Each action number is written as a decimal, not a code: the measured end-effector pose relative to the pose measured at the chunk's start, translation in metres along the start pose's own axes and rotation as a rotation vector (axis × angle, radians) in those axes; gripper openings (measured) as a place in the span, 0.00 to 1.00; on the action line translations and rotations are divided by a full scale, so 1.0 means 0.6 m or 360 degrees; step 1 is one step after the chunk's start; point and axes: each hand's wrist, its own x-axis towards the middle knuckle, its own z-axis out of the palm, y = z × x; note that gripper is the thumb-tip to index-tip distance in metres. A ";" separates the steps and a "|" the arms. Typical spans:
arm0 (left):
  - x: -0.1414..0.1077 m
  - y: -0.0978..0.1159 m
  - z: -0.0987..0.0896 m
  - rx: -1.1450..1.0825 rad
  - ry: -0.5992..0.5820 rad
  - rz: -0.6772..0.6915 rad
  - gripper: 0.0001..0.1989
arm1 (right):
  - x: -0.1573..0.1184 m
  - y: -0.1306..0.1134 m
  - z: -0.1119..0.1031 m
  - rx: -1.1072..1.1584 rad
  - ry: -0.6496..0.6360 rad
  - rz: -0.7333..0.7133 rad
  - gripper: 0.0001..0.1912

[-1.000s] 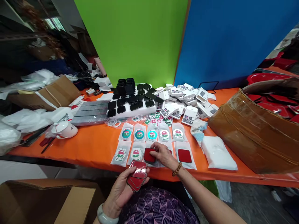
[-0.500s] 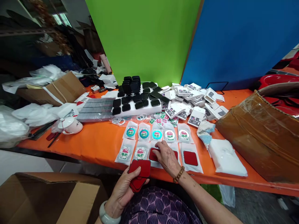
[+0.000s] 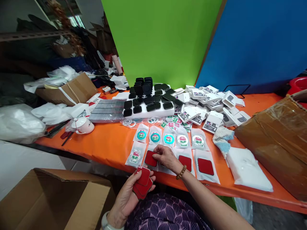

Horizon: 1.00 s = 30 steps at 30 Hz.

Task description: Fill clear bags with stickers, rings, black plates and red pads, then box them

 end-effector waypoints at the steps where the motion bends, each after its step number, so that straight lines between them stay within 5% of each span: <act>1: -0.003 0.002 -0.004 0.0000 0.0004 -0.0001 0.14 | 0.005 0.003 0.003 -0.0119 0.0036 -0.0047 0.07; 10: -0.006 0.008 -0.015 0.0095 0.0078 0.0111 0.20 | -0.001 0.011 0.017 -0.1309 0.0340 -0.0302 0.03; 14: -0.001 0.009 -0.019 0.0106 0.0024 0.0113 0.19 | -0.017 -0.008 0.030 -0.1012 0.0222 -0.0325 0.07; 19: 0.001 0.008 -0.027 0.0115 -0.0039 0.0152 0.20 | -0.022 -0.024 0.055 -0.0184 -0.0548 -0.0017 0.11; 24: -0.008 0.011 -0.041 0.0011 0.0058 0.0123 0.19 | 0.025 -0.024 0.072 -0.0054 -0.0343 0.0069 0.08; 30: -0.024 0.023 -0.068 -0.0142 -0.0049 0.0064 0.18 | 0.081 -0.025 0.098 -0.0592 -0.0205 -0.0137 0.04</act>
